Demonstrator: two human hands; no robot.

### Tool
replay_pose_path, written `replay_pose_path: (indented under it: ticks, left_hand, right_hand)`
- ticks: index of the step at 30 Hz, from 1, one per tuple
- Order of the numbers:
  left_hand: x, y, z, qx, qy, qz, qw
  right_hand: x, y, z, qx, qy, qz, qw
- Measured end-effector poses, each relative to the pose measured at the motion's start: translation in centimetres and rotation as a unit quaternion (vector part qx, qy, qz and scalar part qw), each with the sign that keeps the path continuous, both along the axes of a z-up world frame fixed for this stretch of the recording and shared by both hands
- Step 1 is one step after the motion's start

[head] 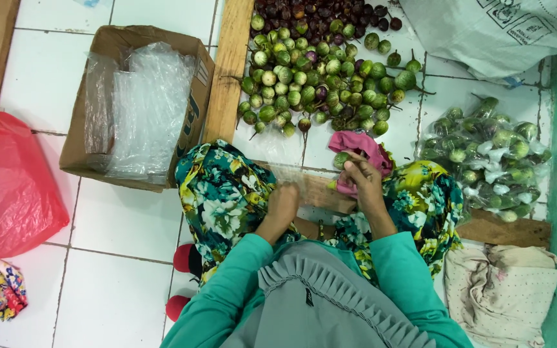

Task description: Packaging various vegetables, including small eggplants, into plastic bags.

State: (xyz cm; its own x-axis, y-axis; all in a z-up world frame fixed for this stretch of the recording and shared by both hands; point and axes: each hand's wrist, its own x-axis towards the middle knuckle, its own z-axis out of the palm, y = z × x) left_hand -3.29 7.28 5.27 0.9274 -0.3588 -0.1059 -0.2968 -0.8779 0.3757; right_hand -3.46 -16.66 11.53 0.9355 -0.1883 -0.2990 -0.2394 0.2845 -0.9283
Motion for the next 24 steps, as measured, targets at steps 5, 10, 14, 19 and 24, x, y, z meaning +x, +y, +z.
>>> replay_pose_path:
  ticks: [5,10,14,19,24]
  left_hand:
    - [3.6,-0.1,6.0,-0.270,0.092,0.067,0.956]
    - [4.9,-0.7,13.5,-0.377,0.171,0.093,0.906]
    - [5.2,-0.8,15.4,-0.386,0.245,0.132,0.880]
    - [4.9,-0.4,16.0,-0.397,0.272,0.143,0.865]
    - [4.3,-0.6,15.6,-0.248,0.050,0.093,0.963]
  right_hand:
    - [-1.3,2.3,5.3,-0.032,-0.027,0.071,0.997]
    - [-1.6,4.4,9.3,-0.024,-0.106,0.134,0.985]
    - [-1.9,4.7,9.0,-0.175,-0.104,0.156,0.967]
    - [-1.1,5.3,11.5,-0.459,-0.192,0.159,0.853]
    - [-0.1,6.9,13.7,-0.580,-0.263,0.149,0.756]
